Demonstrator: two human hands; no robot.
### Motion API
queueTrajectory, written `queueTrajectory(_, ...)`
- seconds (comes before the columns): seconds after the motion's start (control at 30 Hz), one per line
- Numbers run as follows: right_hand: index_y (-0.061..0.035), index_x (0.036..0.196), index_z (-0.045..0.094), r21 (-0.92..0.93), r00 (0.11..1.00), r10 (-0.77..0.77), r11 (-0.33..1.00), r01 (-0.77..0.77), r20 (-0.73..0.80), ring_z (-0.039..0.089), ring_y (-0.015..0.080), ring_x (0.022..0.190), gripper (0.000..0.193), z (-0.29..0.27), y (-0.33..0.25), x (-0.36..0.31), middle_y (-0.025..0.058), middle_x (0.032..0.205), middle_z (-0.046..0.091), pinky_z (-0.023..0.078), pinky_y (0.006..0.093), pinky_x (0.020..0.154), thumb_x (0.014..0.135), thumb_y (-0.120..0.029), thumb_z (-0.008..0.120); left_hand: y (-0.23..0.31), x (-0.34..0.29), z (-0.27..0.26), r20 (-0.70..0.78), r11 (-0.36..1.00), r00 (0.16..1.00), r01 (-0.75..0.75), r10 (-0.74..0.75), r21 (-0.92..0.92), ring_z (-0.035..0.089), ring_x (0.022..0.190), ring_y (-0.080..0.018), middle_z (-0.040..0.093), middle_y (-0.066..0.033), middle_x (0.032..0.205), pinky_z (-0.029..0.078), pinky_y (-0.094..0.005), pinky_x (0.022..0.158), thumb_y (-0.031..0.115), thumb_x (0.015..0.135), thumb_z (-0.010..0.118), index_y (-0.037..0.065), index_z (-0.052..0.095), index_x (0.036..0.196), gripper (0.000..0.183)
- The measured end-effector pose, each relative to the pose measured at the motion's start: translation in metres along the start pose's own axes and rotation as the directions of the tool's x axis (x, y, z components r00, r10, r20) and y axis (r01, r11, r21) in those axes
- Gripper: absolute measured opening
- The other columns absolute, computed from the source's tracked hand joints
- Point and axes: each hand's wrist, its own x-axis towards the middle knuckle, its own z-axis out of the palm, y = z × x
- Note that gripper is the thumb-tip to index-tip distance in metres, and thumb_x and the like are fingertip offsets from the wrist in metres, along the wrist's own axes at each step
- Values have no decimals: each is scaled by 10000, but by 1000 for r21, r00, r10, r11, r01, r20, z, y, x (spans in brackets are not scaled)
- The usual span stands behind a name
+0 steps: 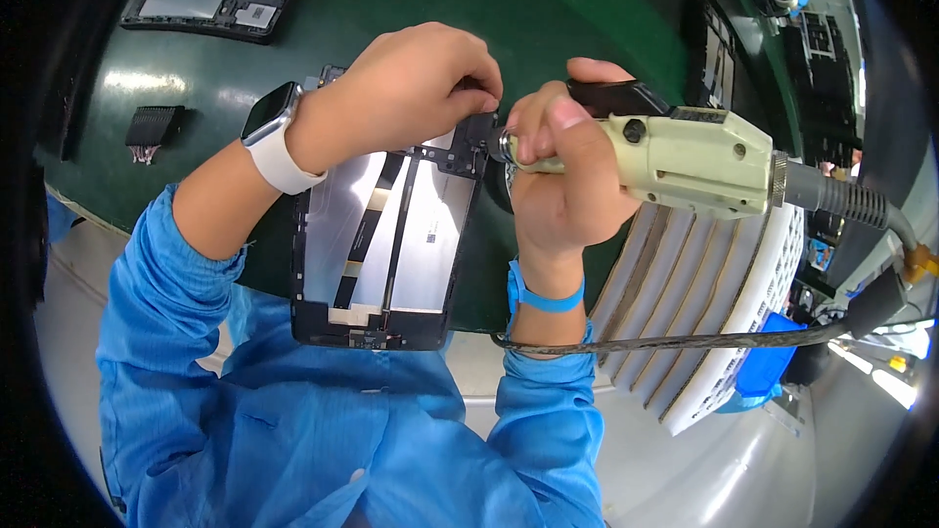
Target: The person assembles tablet devices by fitting components onto tablet frames, driving screws with an electric screwdriver, and placing the devices on the conveyor belt.
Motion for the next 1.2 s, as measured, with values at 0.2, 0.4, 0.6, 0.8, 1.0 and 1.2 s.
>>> queueTrajectory(0.2,102,1041,530,-25,1000,17,1000,-16,26,462,162,486,295,8,6,-5,91,579,486,447,339,550,774,-23,533,-2,-2,2,-52,999,998,-39,40,26,668,838,-290,699,-91,851,531,-386,744,123,808,665,63,725,863,101)
queueTrajectory(0.4,83,1013,529,-52,999,-1,999,4,46,468,154,490,256,10,7,-8,93,588,505,467,328,564,763,25,522,-3,0,1,-13,1000,1000,-24,24,14,666,843,-292,700,-83,865,533,-385,751,114,804,668,67,729,872,103)
queueTrajectory(0.6,75,995,547,-54,998,-18,998,21,53,484,147,503,227,8,9,-11,99,630,542,461,302,546,771,43,539,2,0,1,-17,1000,1000,-21,21,10,664,839,-294,695,-87,863,533,-384,747,109,806,668,68,728,886,108)
queueTrajectory(0.8,72,1001,564,-40,1000,6,999,-6,11,477,138,517,216,1,2,-10,80,640,526,447,304,544,792,19,569,9,-8,1,81,955,989,-141,124,260,633,982,-298,677,-108,1008,512,-379,807,156,802,708,47,722,923,163)
queueTrajectory(1.0,79,1079,551,91,978,-193,976,199,-76,437,134,519,300,-57,-29,10,28,607,446,432,336,585,808,-49,559,28,-60,1,-17,876,946,-293,324,384,529,1232,-311,563,-133,1319,421,-460,1035,230,815,725,97,709,1081,297)
queueTrajectory(1.2,116,1070,558,-97,946,-237,970,221,-223,450,130,503,293,-70,-24,12,45,605,476,434,317,547,796,12,558,35,-61,-7,82,877,957,-289,280,383,504,1266,-336,533,-143,1374,381,-505,1075,250,811,729,110,692,1138,358)
